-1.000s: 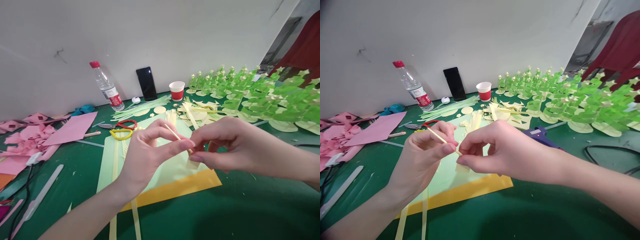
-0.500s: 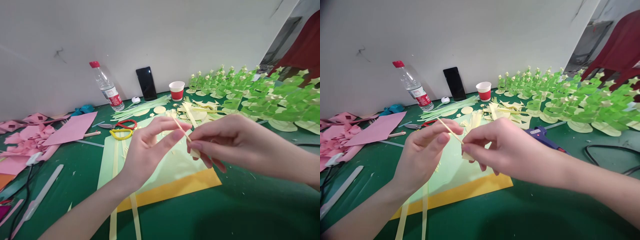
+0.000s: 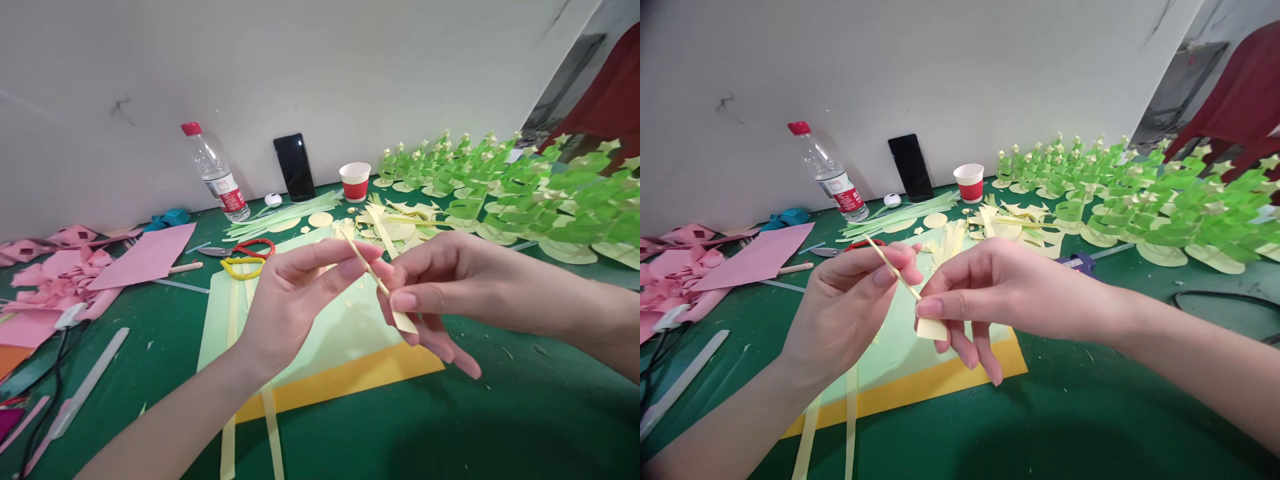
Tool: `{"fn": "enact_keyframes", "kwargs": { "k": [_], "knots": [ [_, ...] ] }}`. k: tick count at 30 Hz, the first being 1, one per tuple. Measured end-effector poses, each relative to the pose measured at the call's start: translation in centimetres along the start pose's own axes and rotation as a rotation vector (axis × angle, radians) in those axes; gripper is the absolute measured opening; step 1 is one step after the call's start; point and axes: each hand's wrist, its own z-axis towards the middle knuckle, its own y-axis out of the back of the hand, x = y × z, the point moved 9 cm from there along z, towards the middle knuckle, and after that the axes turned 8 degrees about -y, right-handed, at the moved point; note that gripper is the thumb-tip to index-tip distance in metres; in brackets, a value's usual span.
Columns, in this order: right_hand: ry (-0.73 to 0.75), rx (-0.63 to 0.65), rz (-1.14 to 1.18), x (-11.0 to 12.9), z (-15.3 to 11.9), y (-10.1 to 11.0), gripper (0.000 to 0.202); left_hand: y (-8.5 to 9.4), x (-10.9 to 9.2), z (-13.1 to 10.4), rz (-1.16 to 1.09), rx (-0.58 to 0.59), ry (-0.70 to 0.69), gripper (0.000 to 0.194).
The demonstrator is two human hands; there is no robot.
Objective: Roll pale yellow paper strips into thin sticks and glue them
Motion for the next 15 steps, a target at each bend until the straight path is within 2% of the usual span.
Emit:
{"fn": "enact_keyframes", "kwargs": {
  "k": [3,5,11,15],
  "knots": [
    [0.014,0.004,0.078,0.2,0.1,-0.1,0.016,-0.1,0.1,-0.1,-0.035,-0.028,0.014,0.024],
    [0.024,-0.035,0.096,0.3,0.2,0.0,0.011,-0.2,0.2,0.0,-0.059,-0.034,0.019,0.026],
    [0.072,-0.264,-0.027,0.5,-0.3,1.2,0.007,0.5,-0.1,0.1,-0.006,-0.101,-0.02,0.025],
    [0.158,-0.438,-0.167,1.3,-1.1,1.8,0.01,0.9,-0.6,0.0,0.071,-0.119,-0.072,0.023]
  ]
}}
